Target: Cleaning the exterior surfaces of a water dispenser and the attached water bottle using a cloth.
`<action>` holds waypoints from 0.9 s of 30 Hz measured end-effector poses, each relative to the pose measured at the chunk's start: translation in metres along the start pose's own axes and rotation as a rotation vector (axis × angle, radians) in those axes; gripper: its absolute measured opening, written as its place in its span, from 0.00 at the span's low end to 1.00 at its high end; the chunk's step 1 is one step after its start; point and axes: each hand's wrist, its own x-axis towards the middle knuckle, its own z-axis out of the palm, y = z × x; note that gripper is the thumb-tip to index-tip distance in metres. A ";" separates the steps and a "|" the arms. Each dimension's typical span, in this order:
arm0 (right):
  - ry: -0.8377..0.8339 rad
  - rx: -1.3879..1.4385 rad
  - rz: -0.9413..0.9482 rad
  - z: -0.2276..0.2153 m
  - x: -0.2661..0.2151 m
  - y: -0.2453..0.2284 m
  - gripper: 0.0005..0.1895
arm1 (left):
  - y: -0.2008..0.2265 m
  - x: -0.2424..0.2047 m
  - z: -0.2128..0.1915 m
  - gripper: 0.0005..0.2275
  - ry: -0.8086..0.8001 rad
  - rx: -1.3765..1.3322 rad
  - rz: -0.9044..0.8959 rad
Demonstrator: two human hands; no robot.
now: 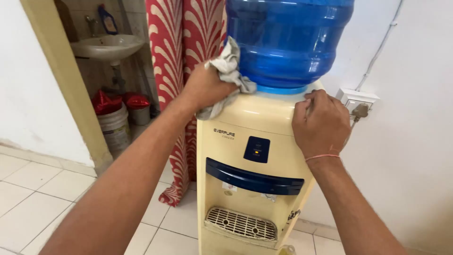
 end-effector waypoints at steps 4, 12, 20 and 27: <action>0.042 0.009 -0.031 0.003 -0.001 0.002 0.06 | -0.026 0.029 0.007 0.17 -0.034 0.006 -0.036; 0.064 0.012 -0.031 0.005 -0.004 0.002 0.04 | -0.069 0.058 0.014 0.19 0.033 -0.068 0.030; 0.069 -0.013 -0.048 0.007 -0.005 0.004 0.05 | -0.060 0.066 0.018 0.25 0.092 0.139 -0.089; 0.056 0.018 -0.057 0.002 -0.002 0.001 0.04 | -0.015 0.004 0.000 0.21 0.049 0.191 0.016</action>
